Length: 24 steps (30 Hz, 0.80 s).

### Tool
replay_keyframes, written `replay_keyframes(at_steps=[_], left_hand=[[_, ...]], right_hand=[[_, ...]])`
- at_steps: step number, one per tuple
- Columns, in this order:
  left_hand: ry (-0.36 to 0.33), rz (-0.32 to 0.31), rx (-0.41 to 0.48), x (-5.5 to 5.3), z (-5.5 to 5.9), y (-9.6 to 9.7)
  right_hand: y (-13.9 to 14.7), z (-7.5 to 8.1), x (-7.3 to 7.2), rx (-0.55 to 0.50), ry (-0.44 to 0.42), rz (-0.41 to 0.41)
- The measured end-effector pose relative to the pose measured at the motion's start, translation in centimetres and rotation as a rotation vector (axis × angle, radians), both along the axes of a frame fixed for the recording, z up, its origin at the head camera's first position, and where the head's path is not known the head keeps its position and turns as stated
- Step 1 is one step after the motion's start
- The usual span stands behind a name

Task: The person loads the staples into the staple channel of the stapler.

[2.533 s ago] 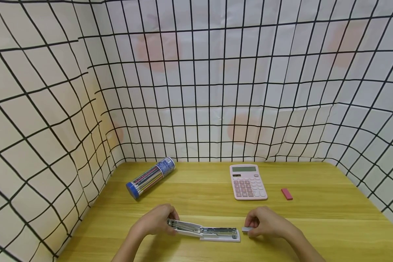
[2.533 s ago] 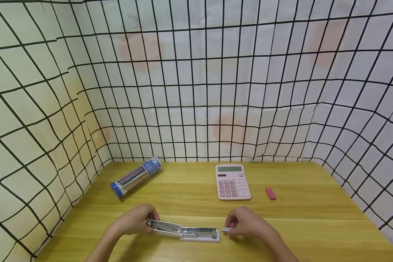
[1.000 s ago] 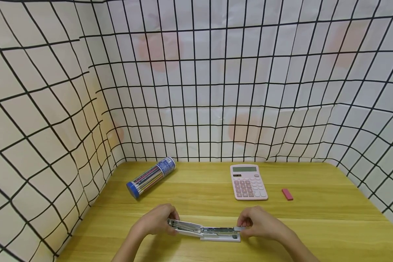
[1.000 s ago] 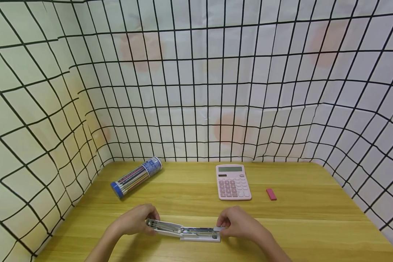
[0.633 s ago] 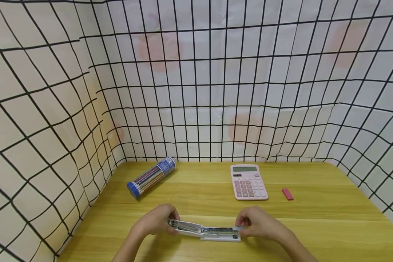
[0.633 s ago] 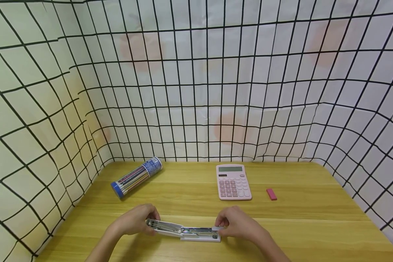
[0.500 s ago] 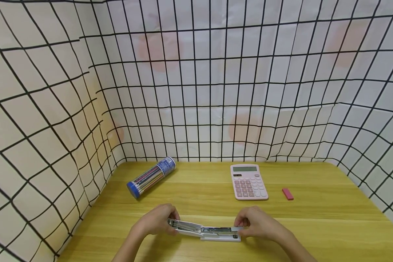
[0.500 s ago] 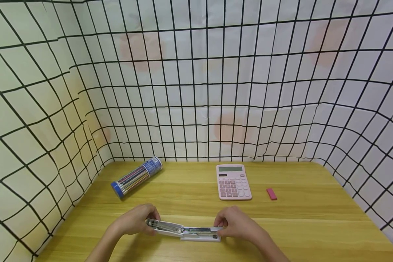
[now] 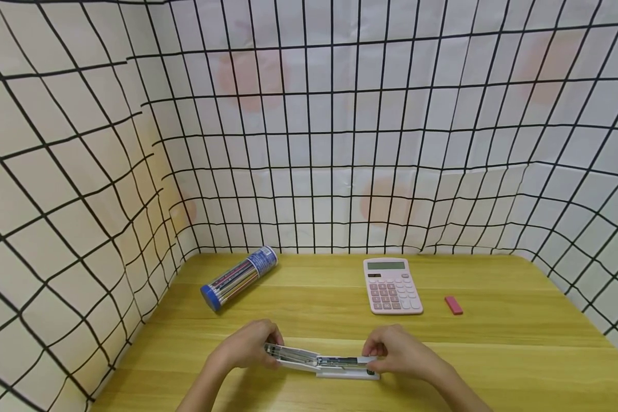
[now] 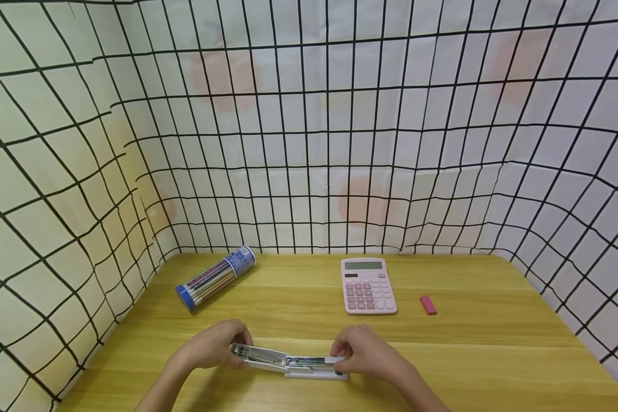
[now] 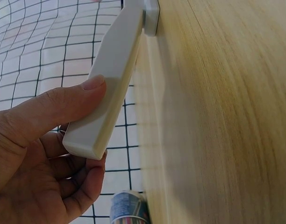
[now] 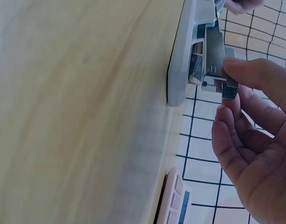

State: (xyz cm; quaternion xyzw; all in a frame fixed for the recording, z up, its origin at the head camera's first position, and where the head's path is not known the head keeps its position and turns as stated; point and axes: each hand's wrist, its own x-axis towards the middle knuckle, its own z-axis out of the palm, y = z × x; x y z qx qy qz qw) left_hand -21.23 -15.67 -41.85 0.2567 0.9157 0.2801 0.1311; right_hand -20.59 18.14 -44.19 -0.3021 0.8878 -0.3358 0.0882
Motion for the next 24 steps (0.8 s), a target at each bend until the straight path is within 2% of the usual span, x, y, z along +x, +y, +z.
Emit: replay_keyframes(at_steps=[11, 24], left_hand=[[-0.008, 0.005, -0.004, -0.02, 0.11, -0.01], [-0.001, 0.002, -0.003, 0.05, 0.12, 0.09]], right_hand=[[-0.3, -0.47, 0.06, -0.02, 0.031, 0.005], [-0.19, -0.58, -0.05, -0.019, -0.035, -0.005]])
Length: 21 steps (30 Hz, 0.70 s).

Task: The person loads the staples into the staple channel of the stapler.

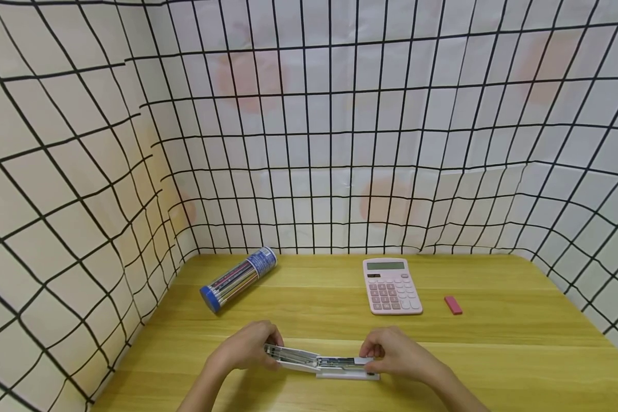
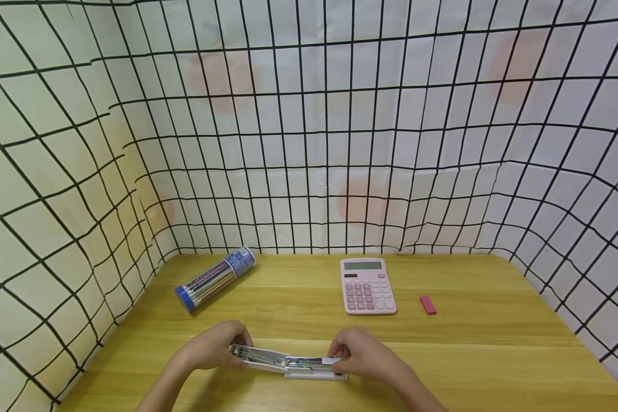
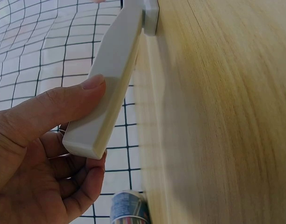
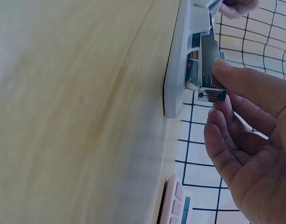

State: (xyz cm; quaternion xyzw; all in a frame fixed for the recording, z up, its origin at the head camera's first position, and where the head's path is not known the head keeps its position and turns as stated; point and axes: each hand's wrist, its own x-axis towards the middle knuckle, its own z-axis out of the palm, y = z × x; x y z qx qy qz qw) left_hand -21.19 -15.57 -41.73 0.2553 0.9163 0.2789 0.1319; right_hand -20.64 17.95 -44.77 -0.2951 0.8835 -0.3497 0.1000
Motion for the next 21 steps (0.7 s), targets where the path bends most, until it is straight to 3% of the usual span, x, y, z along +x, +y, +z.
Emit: replay_keyframes(at_steps=[14, 21], left_hand=[[0.009, 0.0, -0.006, 0.02, 0.02, -0.03], [0.016, 0.002, -0.006, 0.13, 0.06, 0.05]], right_hand=[[0.12, -0.4, 0.21, 0.007, 0.024, -0.007], [0.47, -0.8, 0.15, 0.009, -0.018, -0.011]])
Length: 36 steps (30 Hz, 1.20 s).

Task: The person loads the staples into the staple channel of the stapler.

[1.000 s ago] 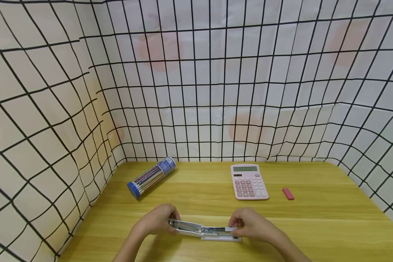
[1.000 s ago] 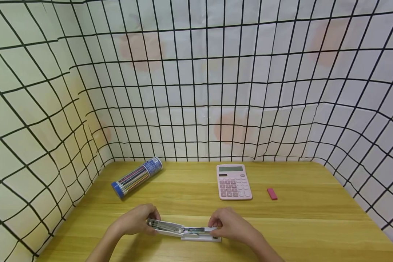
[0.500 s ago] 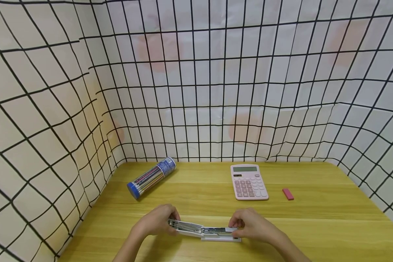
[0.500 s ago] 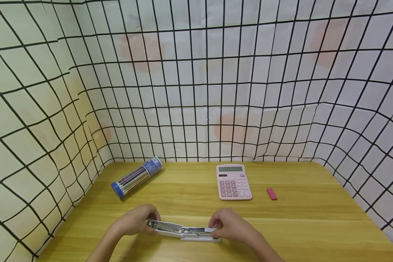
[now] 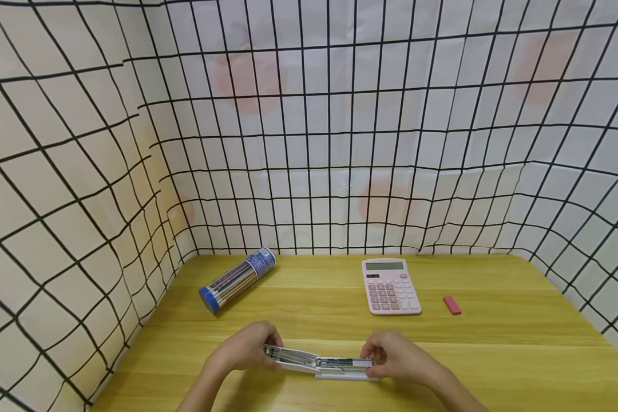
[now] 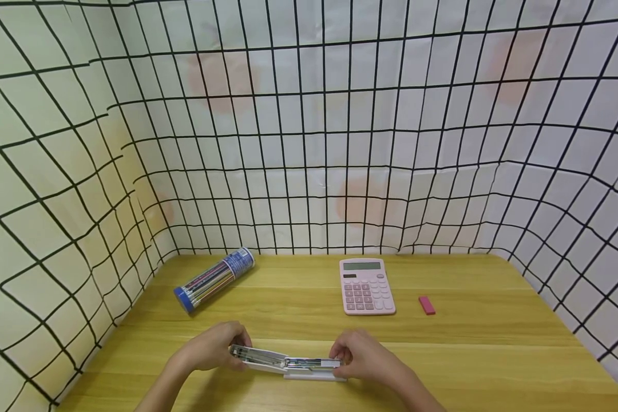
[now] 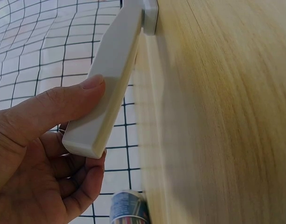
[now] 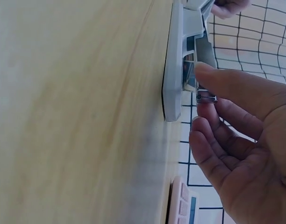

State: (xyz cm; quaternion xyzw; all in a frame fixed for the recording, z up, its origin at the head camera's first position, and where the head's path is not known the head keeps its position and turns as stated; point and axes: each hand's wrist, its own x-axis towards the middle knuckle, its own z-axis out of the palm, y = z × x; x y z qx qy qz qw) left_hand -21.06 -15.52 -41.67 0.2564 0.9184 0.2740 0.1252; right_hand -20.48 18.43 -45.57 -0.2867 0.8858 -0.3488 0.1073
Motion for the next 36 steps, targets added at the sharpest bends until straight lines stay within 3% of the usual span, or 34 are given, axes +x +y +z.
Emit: replay_keyframes(at_steps=[36], left_hand=[[-0.024, 0.004, 0.004, -0.18, -0.22, -0.19]], right_hand=[[0.2, -0.29, -0.02, -0.006, -0.043, -0.01]])
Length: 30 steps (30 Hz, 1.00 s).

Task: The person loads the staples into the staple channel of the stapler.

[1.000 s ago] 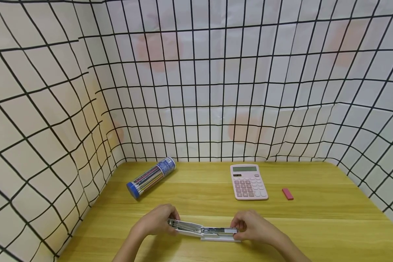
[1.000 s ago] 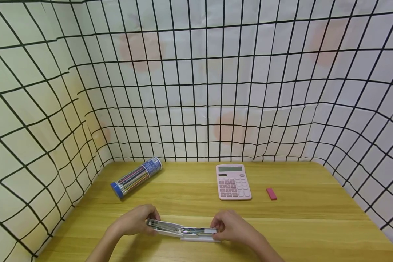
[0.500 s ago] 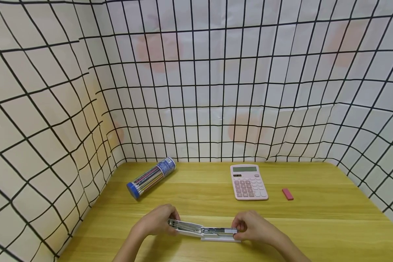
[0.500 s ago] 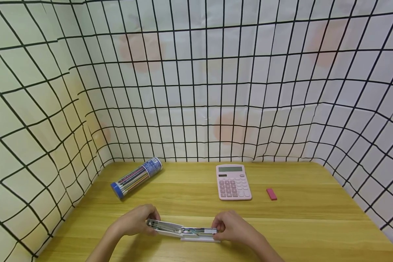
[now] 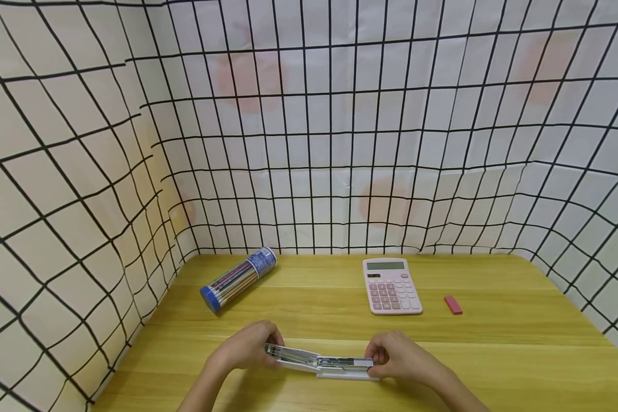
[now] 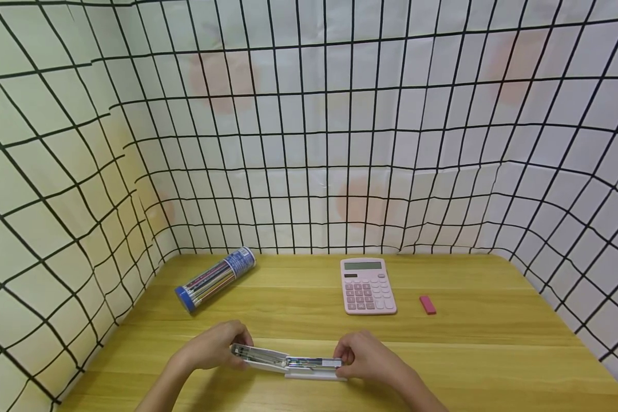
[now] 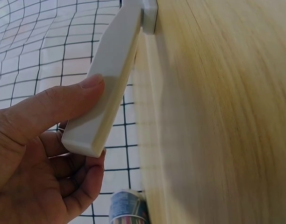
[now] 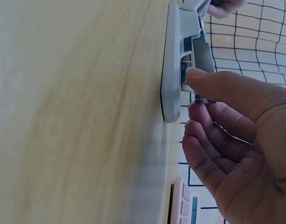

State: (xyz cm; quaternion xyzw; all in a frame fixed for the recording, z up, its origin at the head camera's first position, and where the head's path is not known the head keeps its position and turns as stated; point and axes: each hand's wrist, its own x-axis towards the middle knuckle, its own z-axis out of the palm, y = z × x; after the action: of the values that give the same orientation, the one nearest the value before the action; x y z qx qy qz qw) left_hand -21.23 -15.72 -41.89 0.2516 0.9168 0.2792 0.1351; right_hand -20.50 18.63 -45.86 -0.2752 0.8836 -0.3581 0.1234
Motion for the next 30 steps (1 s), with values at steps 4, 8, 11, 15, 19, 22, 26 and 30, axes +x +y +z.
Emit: replay_keyframes(at_steps=[4, 8, 11, 15, 19, 22, 26, 30], left_hand=[[0.004, -0.009, -0.028, -0.04, -0.01, -0.22], [-0.003, -0.008, -0.068, -0.05, 0.01, -0.56], [-0.023, 0.004, -0.069, -0.09, 0.01, -0.68], [-0.029, 0.008, -0.058, -0.15, 0.02, -0.67], [-0.026, 0.009, -0.058, -0.15, 0.07, -0.62], [-0.027, 0.011, -0.057, -0.17, 0.1, -0.6], [-0.023, 0.013, -0.053, -0.16, 0.13, -0.59], [-0.017, 0.014, -0.037, -0.11, 0.17, -0.5]], right_hand=[[-0.01, -0.01, 0.02, 0.002, 0.01, 0.0], [-0.07, 0.05, 0.03, 0.001, 0.009, 0.0], [-0.09, 0.09, 0.08, 0.001, 0.004, -0.003], [-0.09, 0.08, 0.09, 0.009, 0.004, -0.008], [-0.08, 0.03, 0.06, 0.012, 0.005, -0.01], [-0.06, -0.02, 0.03, 0.013, 0.004, -0.009], [-0.06, -0.02, 0.02, 0.015, 0.01, -0.005], [-0.05, 0.01, 0.05, 0.015, 0.01, -0.005]])
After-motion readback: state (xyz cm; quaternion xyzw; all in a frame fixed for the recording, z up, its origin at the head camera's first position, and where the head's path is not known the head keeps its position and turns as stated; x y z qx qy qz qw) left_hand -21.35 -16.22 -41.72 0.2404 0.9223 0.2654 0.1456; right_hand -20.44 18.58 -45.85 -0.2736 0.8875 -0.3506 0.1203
